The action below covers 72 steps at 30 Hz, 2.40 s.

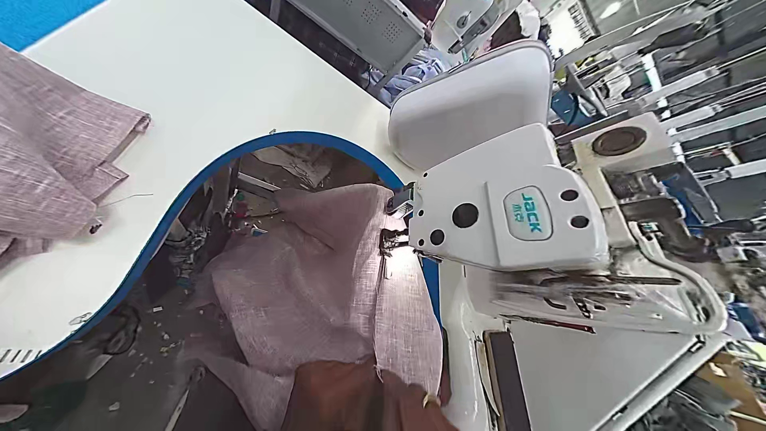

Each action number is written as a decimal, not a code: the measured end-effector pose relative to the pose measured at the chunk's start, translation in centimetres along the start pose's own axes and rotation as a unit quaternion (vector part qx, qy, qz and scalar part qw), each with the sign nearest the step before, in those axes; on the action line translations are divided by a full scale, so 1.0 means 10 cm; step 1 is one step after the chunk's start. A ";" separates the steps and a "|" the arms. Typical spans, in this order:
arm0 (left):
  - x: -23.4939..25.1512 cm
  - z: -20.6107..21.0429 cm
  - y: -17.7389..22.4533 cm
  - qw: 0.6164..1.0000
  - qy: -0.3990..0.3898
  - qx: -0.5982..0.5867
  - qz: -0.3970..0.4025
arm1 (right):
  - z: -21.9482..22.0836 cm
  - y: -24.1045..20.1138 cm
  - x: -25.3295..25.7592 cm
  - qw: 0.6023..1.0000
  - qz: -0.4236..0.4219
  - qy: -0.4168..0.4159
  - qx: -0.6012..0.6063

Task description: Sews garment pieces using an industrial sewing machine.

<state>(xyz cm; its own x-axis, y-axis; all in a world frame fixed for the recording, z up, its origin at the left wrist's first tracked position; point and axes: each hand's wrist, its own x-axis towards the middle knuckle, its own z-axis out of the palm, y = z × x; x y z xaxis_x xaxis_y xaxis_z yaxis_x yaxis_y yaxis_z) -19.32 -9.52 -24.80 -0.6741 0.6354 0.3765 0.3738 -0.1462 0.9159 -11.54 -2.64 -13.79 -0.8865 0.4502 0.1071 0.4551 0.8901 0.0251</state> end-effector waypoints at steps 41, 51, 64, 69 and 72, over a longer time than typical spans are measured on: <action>0.12 0.09 0.08 0.990 0.058 0.123 -0.027 | 0.76 0.43 -0.24 0.977 -0.010 0.213 -0.018; -0.28 0.25 0.00 0.997 0.078 0.025 0.008 | 0.11 0.55 -0.56 0.978 -0.139 -0.037 0.153; 0.04 0.05 0.02 0.998 -0.007 0.060 -0.009 | 0.37 0.46 -0.16 0.988 -0.120 0.032 0.092; 0.11 0.08 -0.07 0.998 -0.006 0.055 0.008 | 0.35 0.55 -0.26 0.977 -0.102 0.061 0.177; 0.12 0.12 -0.06 0.998 0.006 0.069 0.011 | 0.37 0.52 -0.31 0.976 -0.102 0.056 0.183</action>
<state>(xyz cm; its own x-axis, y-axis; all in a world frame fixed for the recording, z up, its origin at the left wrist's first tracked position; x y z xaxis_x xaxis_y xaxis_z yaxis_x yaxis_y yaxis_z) -19.55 -7.79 -25.07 -0.6721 0.6246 0.3978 0.4712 -0.0537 0.8804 -6.74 0.90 -17.69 -0.9313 0.2695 0.2451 0.1922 0.9350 -0.2981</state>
